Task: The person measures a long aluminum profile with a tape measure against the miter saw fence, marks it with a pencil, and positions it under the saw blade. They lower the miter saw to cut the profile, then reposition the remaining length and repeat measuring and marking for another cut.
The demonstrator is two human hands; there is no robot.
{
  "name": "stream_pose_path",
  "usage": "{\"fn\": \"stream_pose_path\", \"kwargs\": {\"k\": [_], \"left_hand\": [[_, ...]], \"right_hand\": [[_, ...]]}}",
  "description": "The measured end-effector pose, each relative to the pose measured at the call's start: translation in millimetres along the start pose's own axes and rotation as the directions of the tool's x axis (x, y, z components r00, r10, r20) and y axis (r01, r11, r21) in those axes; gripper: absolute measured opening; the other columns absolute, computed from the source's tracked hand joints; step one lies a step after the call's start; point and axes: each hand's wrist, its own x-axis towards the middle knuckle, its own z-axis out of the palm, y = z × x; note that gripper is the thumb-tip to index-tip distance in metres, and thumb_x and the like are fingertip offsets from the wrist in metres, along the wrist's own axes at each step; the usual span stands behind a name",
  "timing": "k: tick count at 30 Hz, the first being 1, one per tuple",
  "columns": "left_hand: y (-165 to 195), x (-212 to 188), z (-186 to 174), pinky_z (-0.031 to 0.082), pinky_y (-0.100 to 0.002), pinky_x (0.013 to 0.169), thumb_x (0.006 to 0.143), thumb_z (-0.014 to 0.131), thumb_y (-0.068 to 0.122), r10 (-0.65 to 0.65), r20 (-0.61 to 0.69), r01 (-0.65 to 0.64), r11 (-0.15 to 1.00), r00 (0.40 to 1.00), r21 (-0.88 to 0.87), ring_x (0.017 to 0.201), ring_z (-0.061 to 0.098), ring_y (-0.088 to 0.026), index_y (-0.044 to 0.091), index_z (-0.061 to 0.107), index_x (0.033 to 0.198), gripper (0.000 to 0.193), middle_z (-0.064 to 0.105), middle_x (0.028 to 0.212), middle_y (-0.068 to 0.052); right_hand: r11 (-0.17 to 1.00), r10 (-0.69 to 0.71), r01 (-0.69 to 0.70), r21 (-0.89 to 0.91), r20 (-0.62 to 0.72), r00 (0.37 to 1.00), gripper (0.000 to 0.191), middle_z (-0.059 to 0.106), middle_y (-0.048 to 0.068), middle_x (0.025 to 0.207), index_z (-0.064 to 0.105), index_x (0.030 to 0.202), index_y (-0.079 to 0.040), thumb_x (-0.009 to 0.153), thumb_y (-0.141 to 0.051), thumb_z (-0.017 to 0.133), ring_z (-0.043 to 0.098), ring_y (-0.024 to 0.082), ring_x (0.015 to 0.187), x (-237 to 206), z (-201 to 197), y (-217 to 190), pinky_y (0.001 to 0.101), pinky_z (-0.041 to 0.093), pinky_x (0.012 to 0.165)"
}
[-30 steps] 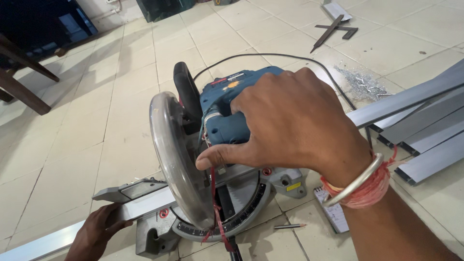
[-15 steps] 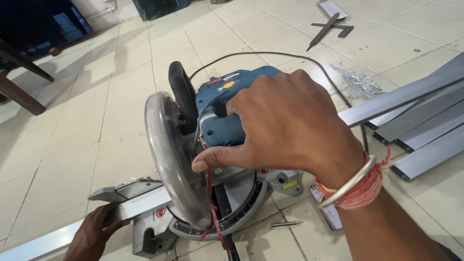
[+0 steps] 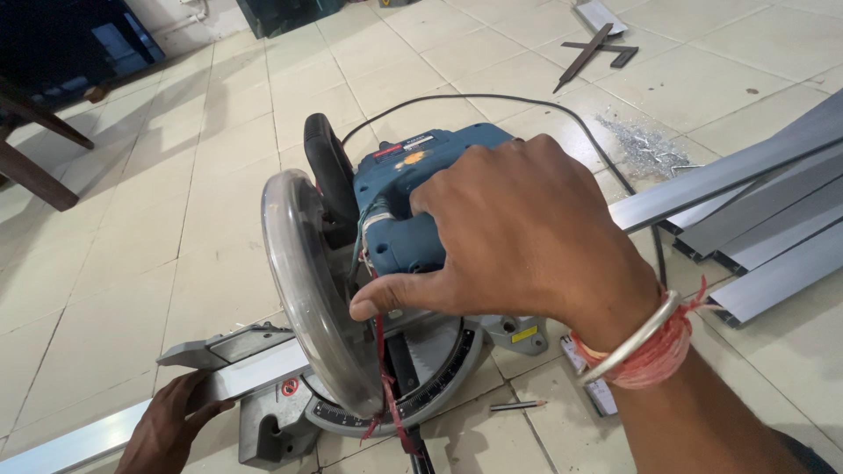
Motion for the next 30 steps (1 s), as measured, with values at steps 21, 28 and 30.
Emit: {"fn": "stream_pose_path", "kwargs": {"k": [21,28,30], "left_hand": [[109.7,-2.4,-5.7,0.041,-0.046,0.115,0.079,0.071,0.049,0.153,-0.149,-0.089,0.925,0.977,0.369,0.133,0.055,-0.026,0.016,0.065,0.13,0.061,0.063,0.134,-0.007],[150.0,18.1,2.0,0.009,-0.064,0.118,0.087,0.063,0.044,0.276,0.049,-0.277,0.903,0.96,0.329,0.131,0.047,-0.024,0.02,0.064,0.132,0.051,0.055,0.136,-0.007],[146.5,17.7,4.7,0.015,-0.059,0.12,0.089,0.061,0.045,0.208,0.084,-0.225,0.916,0.974,0.331,0.127,0.052,-0.02,0.023,0.066,0.129,0.046,0.057,0.128,-0.006]], "right_hand": [[1.0,-0.004,0.004,-0.022,0.011,1.0,0.088,0.061,0.011,0.045,0.074,0.067,-0.01,0.054,-0.096,0.059,0.065,0.031,0.045,2.0,-7.3,-4.7,0.0434,0.051,0.048],[0.998,0.031,-0.026,-0.057,0.088,0.996,0.089,0.064,0.011,0.052,0.075,0.074,-0.012,0.051,-0.097,0.059,0.067,0.034,0.054,6.2,-12.3,-12.0,0.0448,0.053,0.055],[0.998,0.039,-0.032,-0.062,0.118,0.992,0.093,0.063,0.011,0.053,0.074,0.073,-0.009,0.051,-0.098,0.058,0.068,0.033,0.054,8.1,-11.5,-13.0,0.0453,0.055,0.055]]}}
